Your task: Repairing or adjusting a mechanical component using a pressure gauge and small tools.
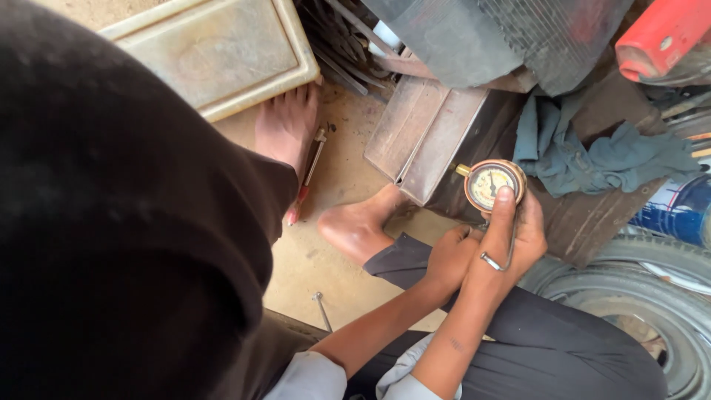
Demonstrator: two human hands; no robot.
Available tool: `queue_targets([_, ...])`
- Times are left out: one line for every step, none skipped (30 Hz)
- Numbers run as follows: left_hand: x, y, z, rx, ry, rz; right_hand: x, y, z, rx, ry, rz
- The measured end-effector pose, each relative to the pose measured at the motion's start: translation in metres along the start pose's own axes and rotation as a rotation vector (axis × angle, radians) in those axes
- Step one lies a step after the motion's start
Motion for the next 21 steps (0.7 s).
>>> queue_targets([0.0, 0.001, -0.002, 0.003, 0.003, 0.004, 0.0, 0.0, -0.001, -0.004, -0.003, -0.003])
queue_targets([0.0, 0.001, -0.003, 0.029, 0.002, -0.019, -0.001, 0.001, -0.002, -0.012, 0.018, 0.059])
queue_targets([-0.002, 0.001, -0.004, 0.055, -0.003, -0.042, -0.001, 0.001, -0.001, -0.02, 0.043, 0.121])
queue_targets([-0.003, 0.0, -0.005, 0.059, -0.004, -0.04, -0.005, 0.004, -0.003, -0.025, 0.044, 0.119])
queue_targets([-0.004, 0.0, -0.004, 0.066, 0.009, -0.083, -0.009, 0.007, -0.003, -0.092, 0.095, 0.109])
queue_targets([-0.005, 0.001, -0.004, 0.073, 0.022, -0.126, -0.012, 0.01, -0.003, -0.16, 0.145, 0.099])
queue_targets([-0.006, 0.001, -0.003, 0.069, 0.02, -0.13, -0.005, 0.011, -0.003, -0.155, 0.147, 0.103])
queue_targets([-0.005, 0.0, -0.002, 0.073, 0.034, -0.12, 0.002, 0.012, -0.004, -0.178, 0.162, 0.082])
queue_targets([-0.003, -0.001, -0.003, 0.08, 0.052, -0.108, 0.01, 0.015, -0.005, -0.203, 0.173, 0.058])
queue_targets([-0.003, 0.0, -0.003, 0.078, 0.054, -0.11, 0.009, 0.014, -0.007, -0.2, 0.171, 0.058])
queue_targets([-0.004, 0.0, -0.003, 0.085, 0.071, -0.095, 0.007, 0.014, -0.007, -0.217, 0.177, 0.078])
queue_targets([-0.005, 0.0, -0.003, 0.092, 0.088, -0.081, 0.006, 0.014, -0.008, -0.234, 0.183, 0.098])
queue_targets([-0.002, 0.0, -0.001, 0.094, 0.089, -0.079, -0.003, 0.014, -0.005, -0.236, 0.182, 0.096])
queue_targets([0.0, 0.0, 0.001, 0.068, 0.054, -0.061, -0.012, 0.012, -0.002, -0.094, 0.142, 0.006])
queue_targets([0.002, 0.001, 0.003, 0.04, 0.019, -0.046, -0.021, 0.01, 0.0, 0.053, 0.103, -0.083])
queue_targets([0.004, 0.001, 0.004, 0.04, 0.021, -0.047, -0.017, 0.006, 0.0, 0.054, 0.102, -0.084])
queue_targets([0.005, 0.0, 0.006, 0.053, 0.004, -0.07, -0.014, 0.002, 0.001, 0.031, 0.023, -0.009])
queue_targets([0.005, -0.001, 0.008, 0.066, -0.013, -0.092, -0.011, -0.003, 0.002, 0.008, -0.055, 0.066])
queue_targets([0.002, 0.001, 0.007, 0.065, -0.019, -0.091, -0.011, -0.003, 0.003, 0.006, -0.051, 0.069])
queue_targets([-0.001, 0.003, 0.006, 0.038, -0.001, -0.045, -0.011, -0.004, 0.004, 0.002, -0.043, 0.051])
queue_targets([-0.001, 0.005, 0.002, 0.009, 0.026, -0.004, -0.011, -0.002, 0.002, 0.003, -0.042, 0.028])
Point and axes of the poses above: each hand's wrist, its own z-axis towards the middle knuckle, its own y-axis out of the back of the hand, x = y × z, the point moved 2 cm from there along z, towards the middle knuckle, and after that the axes turned 11 degrees about y, right-handed, at the moved point
